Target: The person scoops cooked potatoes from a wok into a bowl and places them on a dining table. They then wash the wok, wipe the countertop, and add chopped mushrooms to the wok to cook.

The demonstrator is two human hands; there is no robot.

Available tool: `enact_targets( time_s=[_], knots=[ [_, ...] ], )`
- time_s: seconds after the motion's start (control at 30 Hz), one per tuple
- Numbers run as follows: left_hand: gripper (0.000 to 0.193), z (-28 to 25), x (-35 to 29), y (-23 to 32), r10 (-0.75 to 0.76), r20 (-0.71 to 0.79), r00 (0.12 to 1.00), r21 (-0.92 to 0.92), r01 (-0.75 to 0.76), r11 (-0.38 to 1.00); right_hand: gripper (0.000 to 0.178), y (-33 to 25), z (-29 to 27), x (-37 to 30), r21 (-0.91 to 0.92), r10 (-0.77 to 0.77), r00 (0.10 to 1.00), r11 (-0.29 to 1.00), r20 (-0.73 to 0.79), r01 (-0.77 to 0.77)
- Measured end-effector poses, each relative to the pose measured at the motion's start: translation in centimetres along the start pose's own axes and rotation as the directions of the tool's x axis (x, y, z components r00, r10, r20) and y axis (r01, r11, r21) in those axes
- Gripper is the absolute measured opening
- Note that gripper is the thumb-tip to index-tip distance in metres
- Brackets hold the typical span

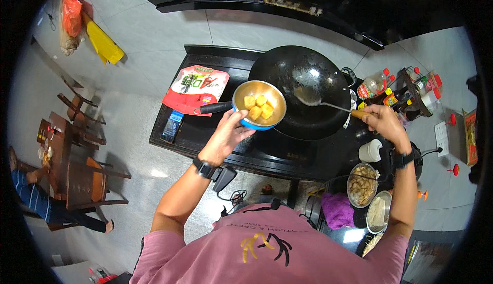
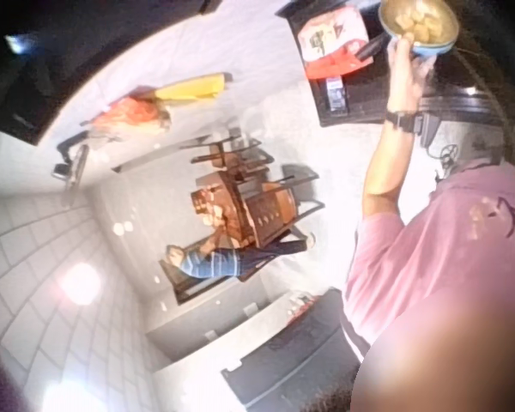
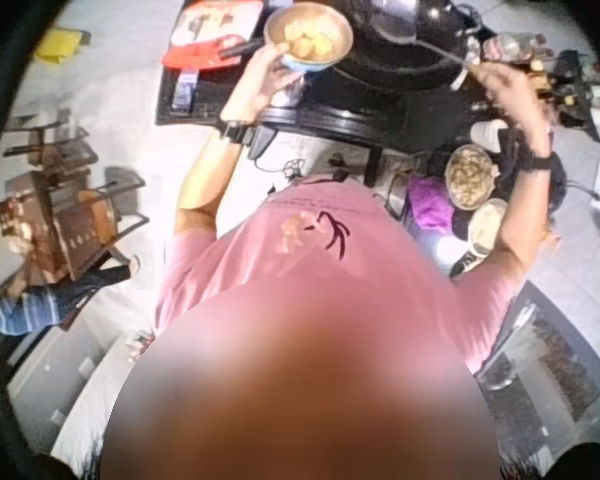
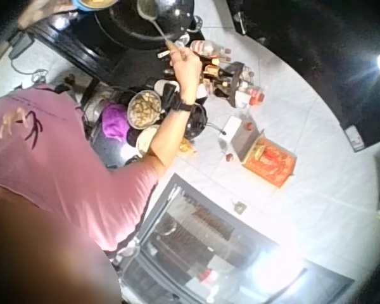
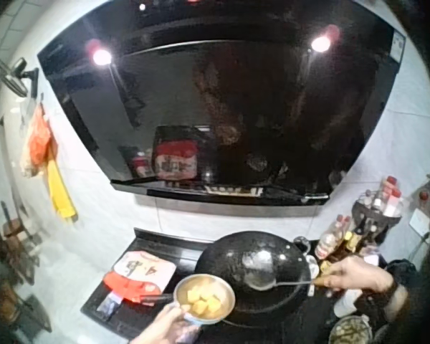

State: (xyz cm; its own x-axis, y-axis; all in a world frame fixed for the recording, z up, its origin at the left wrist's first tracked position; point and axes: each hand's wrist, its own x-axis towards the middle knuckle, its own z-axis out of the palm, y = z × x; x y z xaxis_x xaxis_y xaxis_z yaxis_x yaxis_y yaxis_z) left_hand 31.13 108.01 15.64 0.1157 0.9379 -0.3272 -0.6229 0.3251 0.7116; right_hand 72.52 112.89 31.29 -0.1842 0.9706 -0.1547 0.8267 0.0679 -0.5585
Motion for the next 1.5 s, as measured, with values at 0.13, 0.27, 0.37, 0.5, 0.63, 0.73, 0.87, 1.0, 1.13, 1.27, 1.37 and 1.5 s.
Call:
enact_targets(
  time_s=[0.13, 0.27, 0.37, 0.5, 0.63, 0.73, 0.87, 1.0, 1.13, 1.27, 1.37, 1.5],
  knots=[
    [0.055, -2.9, -4.1, 0.7, 0.006, -0.099, 0.995, 0.072, 0.001, 0.997, 0.023, -1.4, -0.8, 2.8, -0.049, -0.001, 0.974, 0.999, 0.226, 0.013],
    [0.063, -4.9, -7.9, 1.4, 0.036, -0.155, 0.987, 0.071, -0.025, 0.997, 0.024, -3.7, -1.4, 5.0, -0.125, 0.012, 0.909, 0.991, 0.416, 0.044],
    [0.062, -5.7, -10.0, 1.5, 0.068, -0.206, 0.976, 0.069, -0.055, 0.996, 0.026, -5.0, -0.5, 7.0, -0.156, -0.1, 0.866, 0.967, 0.49, 0.2],
    [0.063, -5.8, -10.9, 1.5, 0.103, -0.232, 0.967, 0.057, -0.092, 0.994, 0.026, -5.7, 5.7, 10.3, -0.112, -0.157, 0.927, 0.972, 0.34, 0.205],
    [0.066, -5.4, -10.8, 1.5, 0.102, -0.222, 0.97, 0.041, -0.095, 0.995, 0.03, -5.6, 7.3, 11.7, -0.322, -0.268, 0.954, 0.899, 0.133, 0.298],
    [0.068, -5.0, -10.8, 1.4, 0.081, -0.199, 0.977, 0.037, -0.075, 0.997, 0.029, -5.5, 2.9, 9.7, -0.283, -0.167, 0.943, 0.926, 0.287, 0.25],
    [0.057, -4.7, -10.7, 1.3, 0.059, -0.186, 0.981, 0.041, -0.053, 0.998, 0.023, -5.8, -1.4, 4.7, -0.317, -0.046, 0.89, 0.925, 0.454, 0.21],
    [0.061, -4.2, -9.7, 1.2, 0.046, -0.156, 0.987, 0.032, -0.042, 0.999, 0.027, -3.9, 1.5, 3.0, -0.276, -0.129, 0.897, 0.924, 0.423, 0.264],
    [0.067, -3.3, -8.4, 1.0, 0.031, -0.125, 0.992, 0.025, -0.028, 0.999, 0.028, 0.3, 10.0, 6.0, -0.293, -0.207, 0.972, 0.928, 0.108, 0.23],
    [0.07, -2.4, -7.2, 0.8, 0.012, -0.099, 0.995, 0.011, -0.011, 1.0, 0.037, 3.1, 15.4, 9.5, -0.061, -0.148, 0.982, 0.988, -0.121, 0.141],
    [0.069, -1.6, -6.2, 0.2, 0.012, -0.104, 0.995, 0.018, -0.01, 1.0, 0.036, 3.5, 16.8, 10.6, 0.029, -0.239, 0.932, 0.966, -0.273, 0.256],
    [0.059, -0.4, -4.3, -0.2, 0.007, -0.089, 0.996, -0.006, -0.007, 1.0, 0.034, 2.2, 14.6, 9.8, 0.08, -0.234, 0.925, 0.96, -0.299, 0.269]
  ],
)
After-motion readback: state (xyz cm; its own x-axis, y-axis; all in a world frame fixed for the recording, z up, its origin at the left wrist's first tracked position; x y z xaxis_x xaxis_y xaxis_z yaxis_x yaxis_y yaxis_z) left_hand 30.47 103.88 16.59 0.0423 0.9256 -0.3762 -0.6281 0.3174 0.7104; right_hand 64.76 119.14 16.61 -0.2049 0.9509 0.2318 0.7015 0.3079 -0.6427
